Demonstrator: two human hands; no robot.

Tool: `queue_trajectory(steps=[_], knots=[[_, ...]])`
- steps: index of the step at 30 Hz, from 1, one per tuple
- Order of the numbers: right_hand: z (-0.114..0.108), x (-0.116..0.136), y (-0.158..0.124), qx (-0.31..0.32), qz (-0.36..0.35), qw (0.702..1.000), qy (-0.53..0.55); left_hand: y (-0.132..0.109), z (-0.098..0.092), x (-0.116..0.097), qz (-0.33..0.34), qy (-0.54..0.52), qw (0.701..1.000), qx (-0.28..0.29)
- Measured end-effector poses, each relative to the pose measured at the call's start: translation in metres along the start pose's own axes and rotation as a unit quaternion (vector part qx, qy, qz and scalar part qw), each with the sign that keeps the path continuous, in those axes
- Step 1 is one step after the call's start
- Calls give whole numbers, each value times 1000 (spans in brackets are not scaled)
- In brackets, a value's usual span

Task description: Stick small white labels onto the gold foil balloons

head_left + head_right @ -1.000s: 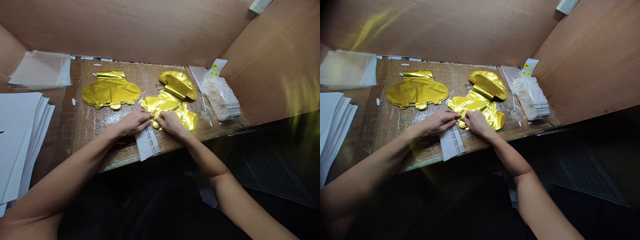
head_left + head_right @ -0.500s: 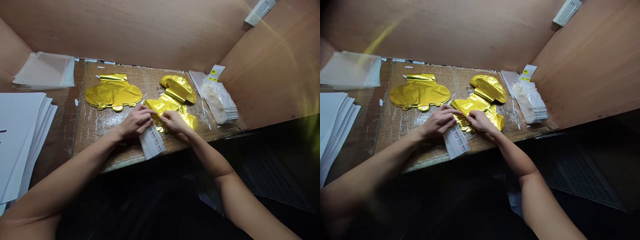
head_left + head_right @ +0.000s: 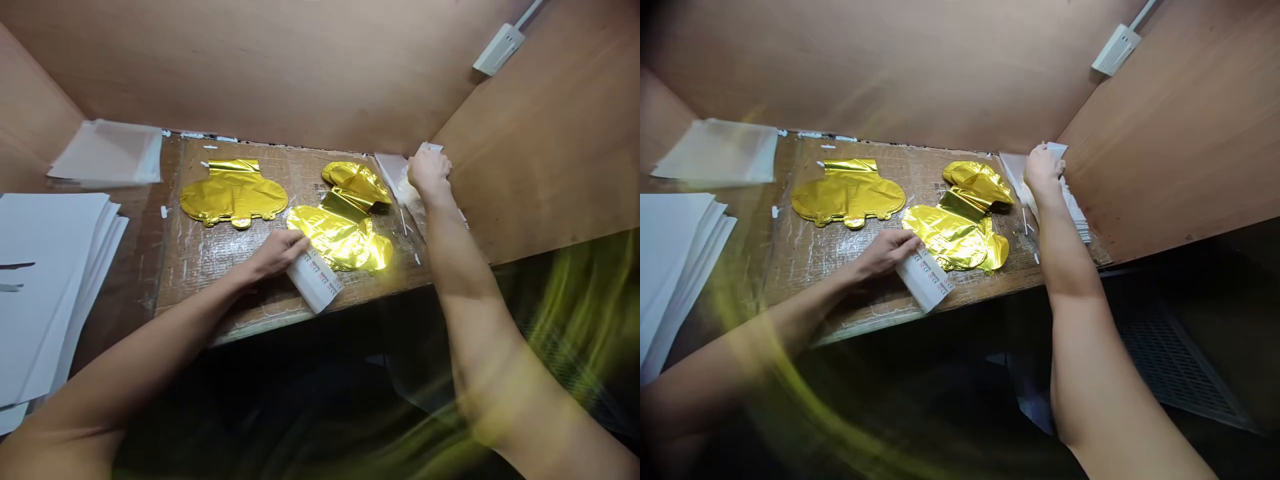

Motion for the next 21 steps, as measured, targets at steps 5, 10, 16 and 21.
queue_trajectory(steps=[5,10,16,21], knots=[[27,67,-63,-26,-121,975,186,3,-13,12,-54,-56,995,-61],[63,104,-115,54,-184,800,568,4,-11,10,-38,-51,998,-27],[81,137,-142,223,-227,762,564,-10,15,-23,116,46,982,144],[98,181,-139,289,-325,787,437,-18,30,-27,166,120,963,174]])
Point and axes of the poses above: each hand's wrist, its own y-axis towards the middle knuckle, its own z-axis out of the palm, x = y × z, the point moved 9 cm from there along y, towards the middle knuckle, and after that the axes turned 11 degrees about -z, right-handed, at the moved point
